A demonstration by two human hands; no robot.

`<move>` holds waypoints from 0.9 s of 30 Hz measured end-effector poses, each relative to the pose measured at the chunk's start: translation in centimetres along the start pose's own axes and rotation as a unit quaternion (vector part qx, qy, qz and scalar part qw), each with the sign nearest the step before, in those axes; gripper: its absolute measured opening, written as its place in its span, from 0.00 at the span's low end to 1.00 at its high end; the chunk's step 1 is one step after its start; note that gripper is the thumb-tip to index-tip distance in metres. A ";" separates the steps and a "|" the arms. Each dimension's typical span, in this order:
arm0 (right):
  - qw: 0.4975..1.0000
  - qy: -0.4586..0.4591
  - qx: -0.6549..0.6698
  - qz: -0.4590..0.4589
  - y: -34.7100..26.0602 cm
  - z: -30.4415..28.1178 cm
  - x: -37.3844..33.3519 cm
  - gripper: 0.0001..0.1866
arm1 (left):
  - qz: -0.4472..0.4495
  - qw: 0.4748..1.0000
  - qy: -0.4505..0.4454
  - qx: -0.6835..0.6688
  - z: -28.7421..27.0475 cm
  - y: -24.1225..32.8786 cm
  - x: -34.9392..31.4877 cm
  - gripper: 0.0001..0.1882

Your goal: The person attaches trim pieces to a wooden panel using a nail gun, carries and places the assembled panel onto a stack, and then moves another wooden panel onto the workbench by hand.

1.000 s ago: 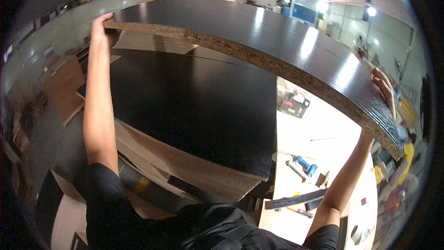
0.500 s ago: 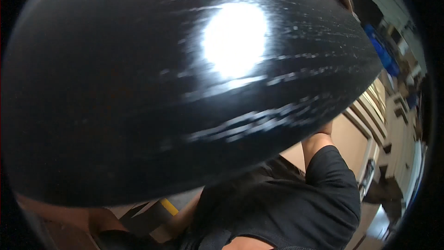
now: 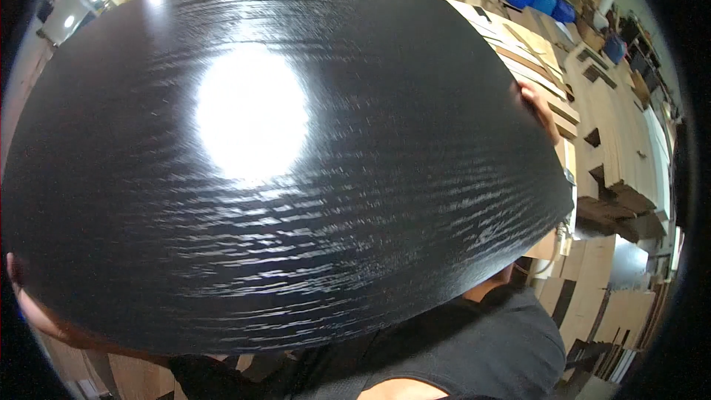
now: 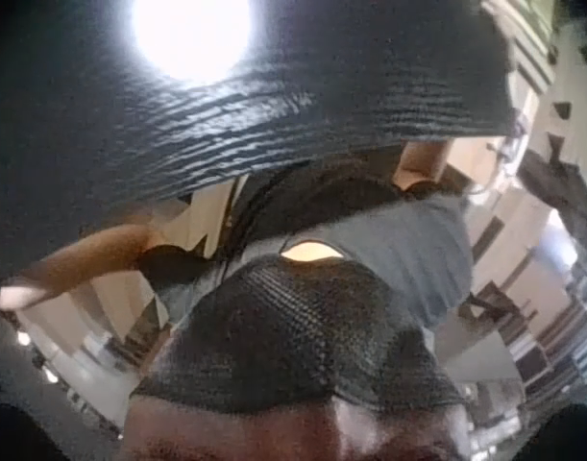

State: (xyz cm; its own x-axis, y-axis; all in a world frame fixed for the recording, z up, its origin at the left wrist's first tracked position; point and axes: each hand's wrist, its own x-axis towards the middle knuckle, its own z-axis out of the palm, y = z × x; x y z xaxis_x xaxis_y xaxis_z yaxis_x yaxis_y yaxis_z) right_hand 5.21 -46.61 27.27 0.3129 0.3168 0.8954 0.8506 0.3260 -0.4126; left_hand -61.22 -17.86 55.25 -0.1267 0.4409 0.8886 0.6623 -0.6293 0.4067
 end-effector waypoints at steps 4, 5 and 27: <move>0.995 -0.088 0.032 0.031 5.0 -12.9 -6.7 0.22 | -0.160 0.979 -0.024 -0.127 10.9 1.8 -7.7 0.24; 0.998 -0.026 -0.024 0.044 3.5 -13.7 -7.6 0.19 | -0.329 0.893 0.019 -0.305 15.1 4.3 -9.0 0.23; 0.681 0.456 0.089 0.566 -4.7 -20.4 -27.2 0.22 | -0.674 0.587 -0.231 -0.384 30.8 17.2 -38.2 0.05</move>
State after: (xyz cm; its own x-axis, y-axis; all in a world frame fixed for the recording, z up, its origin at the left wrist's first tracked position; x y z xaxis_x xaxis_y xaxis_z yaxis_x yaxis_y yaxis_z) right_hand 1.29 -74.96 8.30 0.9269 -0.2043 -0.3149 -0.1924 0.4618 -0.8659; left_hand -22.25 -25.86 21.74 0.1789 0.8842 -0.4314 -0.3611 0.4669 0.8072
